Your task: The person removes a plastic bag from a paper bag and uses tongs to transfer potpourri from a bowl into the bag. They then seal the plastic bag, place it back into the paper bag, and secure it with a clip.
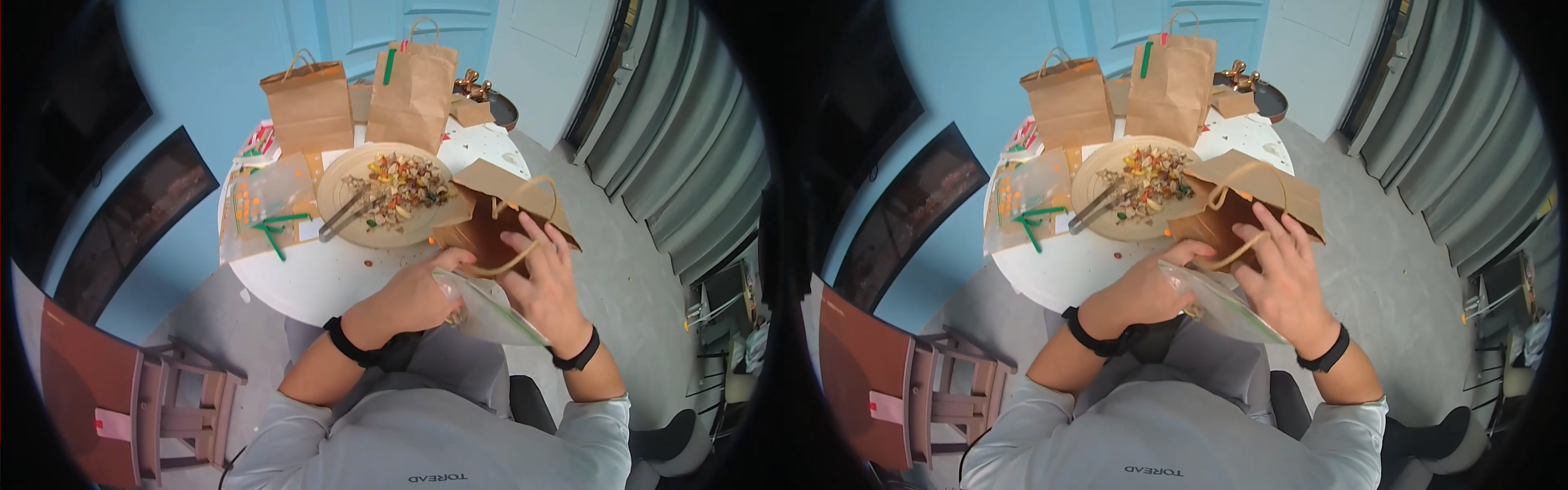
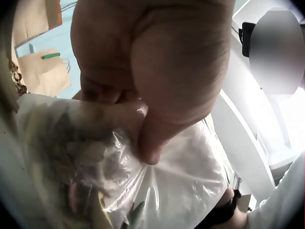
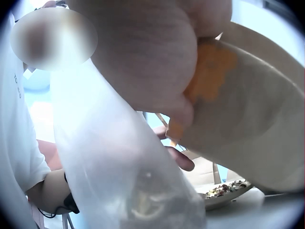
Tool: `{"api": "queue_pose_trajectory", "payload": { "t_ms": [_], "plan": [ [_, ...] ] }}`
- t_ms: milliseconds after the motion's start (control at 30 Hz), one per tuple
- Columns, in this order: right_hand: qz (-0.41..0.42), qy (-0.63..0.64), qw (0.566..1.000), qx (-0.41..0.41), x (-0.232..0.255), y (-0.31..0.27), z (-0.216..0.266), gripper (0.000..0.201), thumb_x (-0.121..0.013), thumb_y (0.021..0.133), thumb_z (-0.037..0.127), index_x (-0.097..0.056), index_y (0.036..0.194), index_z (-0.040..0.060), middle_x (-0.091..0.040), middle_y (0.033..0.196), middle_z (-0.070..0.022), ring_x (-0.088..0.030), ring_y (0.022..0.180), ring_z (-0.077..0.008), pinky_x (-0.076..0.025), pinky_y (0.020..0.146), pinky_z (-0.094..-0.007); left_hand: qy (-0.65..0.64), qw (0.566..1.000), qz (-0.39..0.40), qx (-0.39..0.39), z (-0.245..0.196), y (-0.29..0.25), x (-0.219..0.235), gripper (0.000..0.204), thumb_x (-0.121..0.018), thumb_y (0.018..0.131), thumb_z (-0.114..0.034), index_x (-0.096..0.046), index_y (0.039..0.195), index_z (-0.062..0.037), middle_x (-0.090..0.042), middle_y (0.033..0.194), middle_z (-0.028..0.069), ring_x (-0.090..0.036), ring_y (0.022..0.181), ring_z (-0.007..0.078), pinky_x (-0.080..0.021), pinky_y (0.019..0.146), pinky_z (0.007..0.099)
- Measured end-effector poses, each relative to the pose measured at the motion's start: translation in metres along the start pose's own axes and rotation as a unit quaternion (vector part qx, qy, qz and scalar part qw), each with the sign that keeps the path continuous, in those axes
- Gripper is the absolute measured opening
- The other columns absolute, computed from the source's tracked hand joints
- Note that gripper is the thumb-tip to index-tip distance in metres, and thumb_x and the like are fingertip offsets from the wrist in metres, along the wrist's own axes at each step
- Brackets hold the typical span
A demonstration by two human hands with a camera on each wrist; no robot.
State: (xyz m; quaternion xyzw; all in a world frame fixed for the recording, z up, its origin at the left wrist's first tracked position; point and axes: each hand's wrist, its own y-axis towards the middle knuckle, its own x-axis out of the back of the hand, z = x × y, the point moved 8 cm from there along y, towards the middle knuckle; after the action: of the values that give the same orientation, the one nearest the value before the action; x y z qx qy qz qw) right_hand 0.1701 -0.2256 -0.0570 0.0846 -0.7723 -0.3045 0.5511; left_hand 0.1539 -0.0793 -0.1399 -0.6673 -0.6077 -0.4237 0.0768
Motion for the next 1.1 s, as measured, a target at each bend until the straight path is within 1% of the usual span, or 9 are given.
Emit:
{"api": "queue_pose_trajectory", "payload": {
  "t_ms": [100, 133, 267, 467, 567, 700, 867, 1000, 1100],
  "plan": [
    [-0.046, 0.056, 0.996, -0.045, 0.022, 0.007, -0.016, 0.021, -0.073, 0.089, 0.023, -0.069, 0.098, 0.0055, -0.068, 0.125, -0.0166, -0.062, 0.131, -0.0343, -0.040, 0.113, -0.0547, 0.053, 0.998, 0.003, -0.022, 0.007, -0.016, 0.000, 0.053, -0.076, 0.083, -0.004, -0.060, 0.133, -0.0022, -0.064, 0.133, 0.0140, -0.069, 0.111, 0.0308, -0.056, 0.093, 0.0409],
    [-0.068, 0.016, 0.997, -0.024, 0.030, 0.009, -0.020, 0.027, -0.075, 0.092, 0.027, -0.065, 0.101, 0.0041, -0.070, 0.117, -0.0152, -0.067, 0.115, -0.0293, -0.044, 0.106, -0.0512, 0.020, 1.000, -0.012, -0.002, 0.009, -0.021, 0.003, 0.052, -0.075, 0.083, -0.004, -0.060, 0.133, -0.0025, -0.065, 0.132, 0.0138, -0.069, 0.111, 0.0308, -0.056, 0.094, 0.0406],
    [-0.131, 0.113, 0.983, 0.062, 0.028, 0.001, -0.031, 0.027, -0.082, 0.083, 0.012, -0.061, 0.099, 0.0052, -0.067, 0.106, -0.0136, -0.064, 0.089, -0.0312, -0.050, 0.086, -0.0466, -0.051, 0.997, -0.033, 0.049, 0.001, -0.033, 0.013, 0.051, -0.074, 0.083, -0.003, -0.062, 0.132, -0.0037, -0.067, 0.127, 0.0130, -0.069, 0.113, 0.0308, -0.056, 0.095, 0.0393],
    [-0.182, 0.045, 0.982, -0.014, 0.029, 0.012, -0.033, 0.023, -0.074, 0.078, -0.007, -0.064, 0.096, 0.0040, -0.067, 0.108, -0.0123, -0.064, 0.088, -0.0329, -0.051, 0.078, -0.0426, -0.027, 0.999, -0.042, 0.002, 0.002, -0.049, 0.020, 0.051, -0.074, 0.084, -0.002, -0.061, 0.134, -0.0047, -0.068, 0.131, 0.0113, -0.070, 0.114, 0.0291, -0.057, 0.095, 0.0378],
    [-0.111, 0.035, 0.990, -0.077, 0.040, 0.020, -0.040, 0.034, -0.070, 0.074, -0.012, -0.066, 0.103, 0.0049, -0.068, 0.110, -0.0120, -0.064, 0.093, -0.0332, -0.051, 0.080, -0.0417, -0.048, 0.998, -0.042, 0.010, 0.001, -0.055, 0.020, 0.050, -0.074, 0.085, -0.002, -0.062, 0.133, -0.0049, -0.067, 0.133, 0.0104, -0.071, 0.112, 0.0284, -0.057, 0.095, 0.0375],
    [-0.092, -0.117, 0.988, -0.040, 0.069, 0.035, -0.015, 0.035, -0.072, 0.071, -0.009, -0.077, 0.102, 0.0068, -0.064, 0.137, -0.0138, -0.066, 0.104, -0.0324, -0.053, 0.090, -0.0413, -0.046, 0.997, -0.067, -0.009, 0.000, -0.060, 0.020, 0.051, -0.073, 0.085, 0.000, -0.062, 0.135, -0.0050, -0.066, 0.134, 0.0111, -0.072, 0.109, 0.0273, -0.058, 0.095, 0.0368],
    [0.087, 0.063, 0.980, -0.169, 0.048, 0.025, -0.042, 0.039, -0.078, 0.071, -0.006, -0.079, 0.107, 0.0068, -0.055, 0.153, -0.0145, -0.063, 0.118, -0.0309, -0.056, 0.097, -0.0423, 0.003, 0.997, -0.068, -0.046, 0.002, -0.068, 0.017, 0.054, -0.073, 0.084, 0.001, -0.061, 0.136, -0.0049, -0.067, 0.132, 0.0114, -0.071, 0.109, 0.0282, -0.057, 0.095, 0.0360],
    [0.156, 0.024, 0.975, -0.154, 0.042, 0.029, -0.035, 0.069, -0.087, 0.067, 0.001, -0.067, 0.133, 0.0032, -0.052, 0.155, -0.0110, -0.061, 0.121, -0.0300, -0.058, 0.094, -0.0394, -0.109, 0.992, -0.061, 0.012, 0.009, -0.075, 0.002, 0.058, -0.076, 0.082, -0.001, -0.062, 0.139, -0.0060, -0.066, 0.134, 0.0107, -0.069, 0.110, 0.0309, -0.057, 0.095, 0.0361],
    [0.179, 0.009, 0.979, -0.097, 0.040, 0.035, -0.014, 0.102, -0.096, 0.056, 0.011, -0.052, 0.147, -0.0019, -0.048, 0.157, -0.0072, -0.062, 0.114, -0.0303, -0.059, 0.094, -0.0401, -0.035, 0.996, -0.057, 0.055, -0.015, -0.078, 0.009, 0.040, -0.080, 0.081, -0.010, -0.074, 0.121, -0.0068, -0.061, 0.142, 0.0118, -0.066, 0.117, 0.0317, -0.054, 0.099, 0.0404]
  ]
}}
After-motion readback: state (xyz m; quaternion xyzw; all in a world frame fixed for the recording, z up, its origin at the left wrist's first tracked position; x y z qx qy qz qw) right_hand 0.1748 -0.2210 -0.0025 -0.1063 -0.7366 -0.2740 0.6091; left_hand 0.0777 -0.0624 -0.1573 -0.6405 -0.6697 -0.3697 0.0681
